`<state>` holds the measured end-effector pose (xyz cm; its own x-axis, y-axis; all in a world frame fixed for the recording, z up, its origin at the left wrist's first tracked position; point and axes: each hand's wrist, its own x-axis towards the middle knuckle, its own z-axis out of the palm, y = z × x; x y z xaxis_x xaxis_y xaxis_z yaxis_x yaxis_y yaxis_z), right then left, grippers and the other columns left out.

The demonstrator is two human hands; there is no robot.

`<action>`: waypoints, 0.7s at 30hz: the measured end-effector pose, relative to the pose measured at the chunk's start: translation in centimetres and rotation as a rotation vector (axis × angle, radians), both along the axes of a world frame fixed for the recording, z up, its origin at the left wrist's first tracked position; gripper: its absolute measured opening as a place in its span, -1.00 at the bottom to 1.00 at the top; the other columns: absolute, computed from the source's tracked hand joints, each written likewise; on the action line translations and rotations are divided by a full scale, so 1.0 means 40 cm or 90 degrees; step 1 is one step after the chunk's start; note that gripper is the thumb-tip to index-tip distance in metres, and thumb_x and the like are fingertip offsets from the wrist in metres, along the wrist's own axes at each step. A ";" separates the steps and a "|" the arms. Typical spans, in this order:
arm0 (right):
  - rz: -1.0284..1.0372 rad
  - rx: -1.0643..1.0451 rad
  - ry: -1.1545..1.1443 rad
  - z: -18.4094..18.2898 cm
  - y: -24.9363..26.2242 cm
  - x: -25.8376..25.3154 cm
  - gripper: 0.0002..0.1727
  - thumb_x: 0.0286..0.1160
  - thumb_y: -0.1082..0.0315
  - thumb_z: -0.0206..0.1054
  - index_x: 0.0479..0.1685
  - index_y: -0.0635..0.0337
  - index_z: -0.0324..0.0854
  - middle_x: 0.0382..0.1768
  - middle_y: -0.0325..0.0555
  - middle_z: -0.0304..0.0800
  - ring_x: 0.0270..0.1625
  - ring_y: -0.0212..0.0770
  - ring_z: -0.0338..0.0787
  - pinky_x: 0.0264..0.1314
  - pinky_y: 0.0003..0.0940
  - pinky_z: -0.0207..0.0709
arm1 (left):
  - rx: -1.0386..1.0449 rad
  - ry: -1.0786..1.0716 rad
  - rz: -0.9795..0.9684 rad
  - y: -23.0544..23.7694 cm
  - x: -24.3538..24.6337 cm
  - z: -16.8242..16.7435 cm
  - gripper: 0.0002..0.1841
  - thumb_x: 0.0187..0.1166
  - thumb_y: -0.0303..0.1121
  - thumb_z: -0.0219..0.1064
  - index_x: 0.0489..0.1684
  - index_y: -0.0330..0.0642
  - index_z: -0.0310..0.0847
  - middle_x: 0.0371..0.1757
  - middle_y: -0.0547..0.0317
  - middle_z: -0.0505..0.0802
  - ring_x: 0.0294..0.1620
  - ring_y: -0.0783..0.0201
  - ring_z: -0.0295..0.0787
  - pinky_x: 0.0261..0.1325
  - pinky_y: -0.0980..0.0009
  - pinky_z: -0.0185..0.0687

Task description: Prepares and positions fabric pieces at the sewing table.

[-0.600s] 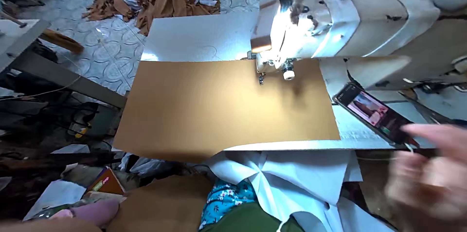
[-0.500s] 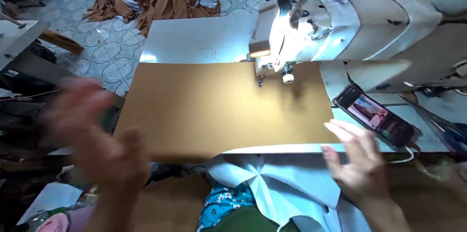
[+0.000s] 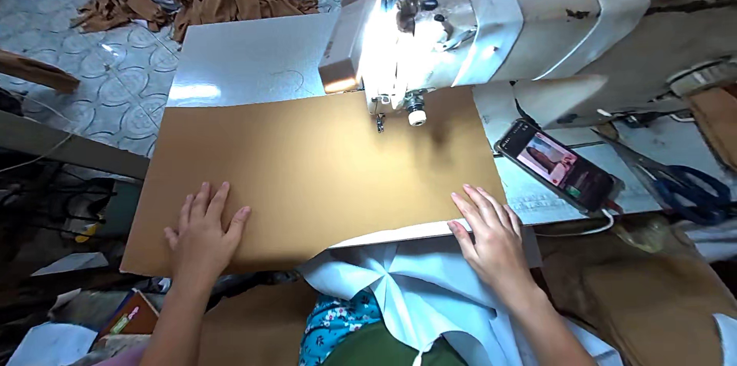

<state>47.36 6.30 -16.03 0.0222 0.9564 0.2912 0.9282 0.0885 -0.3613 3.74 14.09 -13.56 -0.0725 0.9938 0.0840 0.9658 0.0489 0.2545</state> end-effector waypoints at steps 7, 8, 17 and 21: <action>0.007 0.134 0.042 -0.009 -0.023 0.026 -0.51 0.72 0.02 0.11 0.18 0.17 0.82 0.28 0.15 0.81 0.38 0.21 0.74 0.40 0.19 0.51 | 0.152 -0.010 -0.034 -0.004 0.007 0.003 -0.23 0.69 0.16 0.06 0.58 -0.42 0.46 0.66 -0.62 0.38 0.68 -0.68 0.17 0.59 -0.61 -0.11; 0.014 0.194 0.045 -0.017 -0.039 0.034 -0.57 0.73 0.08 0.12 0.06 0.16 0.84 0.09 0.11 0.87 0.22 0.10 0.79 0.29 0.00 0.57 | 0.227 -0.016 -0.079 -0.010 0.019 0.008 -0.34 0.72 0.00 0.13 0.47 -0.51 0.51 0.57 -0.67 0.47 0.63 -0.64 0.29 0.64 -0.43 0.07; -0.222 -0.126 0.186 0.047 -0.167 0.266 -0.61 0.70 0.26 0.21 -0.29 0.52 0.66 -0.49 0.24 0.68 -0.41 0.12 0.69 -0.28 0.16 0.51 | -0.056 -0.318 -0.628 -0.092 0.370 0.042 -0.65 0.70 -0.21 0.22 0.09 -0.29 0.79 -0.18 0.05 0.91 -0.15 0.29 0.87 0.02 0.36 0.79; -0.141 -0.593 0.174 0.104 -0.157 0.231 -0.54 0.72 0.04 0.31 0.00 0.37 0.75 -0.28 0.22 0.77 -0.13 0.19 0.74 0.08 0.27 0.51 | -0.418 0.035 -0.656 -0.126 0.476 0.048 -0.54 0.55 -0.28 0.47 0.32 -0.42 0.65 0.21 -0.34 0.81 0.30 -0.32 0.74 0.29 -0.19 0.61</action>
